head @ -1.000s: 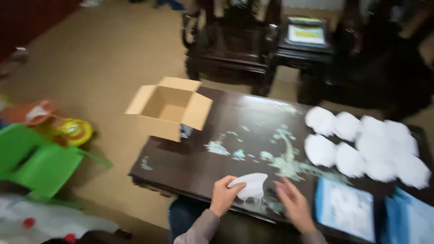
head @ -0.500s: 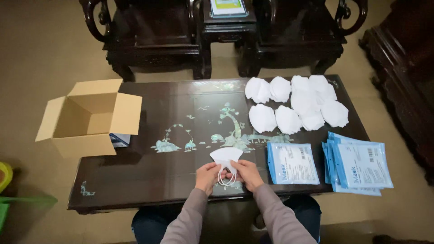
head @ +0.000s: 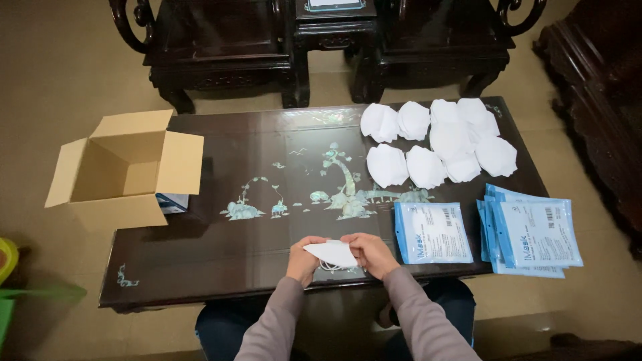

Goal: Packaging face masks into individual plastic pouches and placing them in a cardboard box.

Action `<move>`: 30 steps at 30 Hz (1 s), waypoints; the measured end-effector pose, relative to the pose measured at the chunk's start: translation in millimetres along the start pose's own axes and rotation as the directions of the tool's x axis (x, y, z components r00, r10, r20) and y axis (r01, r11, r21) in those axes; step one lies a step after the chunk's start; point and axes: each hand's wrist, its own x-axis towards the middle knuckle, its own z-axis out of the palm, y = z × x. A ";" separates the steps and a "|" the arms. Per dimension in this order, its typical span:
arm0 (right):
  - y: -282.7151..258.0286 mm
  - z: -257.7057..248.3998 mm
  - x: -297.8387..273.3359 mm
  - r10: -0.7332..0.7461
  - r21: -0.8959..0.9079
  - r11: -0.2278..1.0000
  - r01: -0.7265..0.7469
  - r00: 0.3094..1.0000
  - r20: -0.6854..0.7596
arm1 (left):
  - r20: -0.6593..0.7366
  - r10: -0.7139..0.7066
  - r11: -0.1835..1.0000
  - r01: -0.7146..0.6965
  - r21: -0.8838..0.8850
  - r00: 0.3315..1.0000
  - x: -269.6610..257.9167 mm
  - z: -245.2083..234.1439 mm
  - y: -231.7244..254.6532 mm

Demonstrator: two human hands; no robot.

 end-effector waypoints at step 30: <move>-16.9 -119.7 -24.5 -0.882 -0.979 -0.144 0.144 0.431 0.193 | -0.100 -0.223 0.960 0.201 -0.198 0.970 -35.4 40.8 3.2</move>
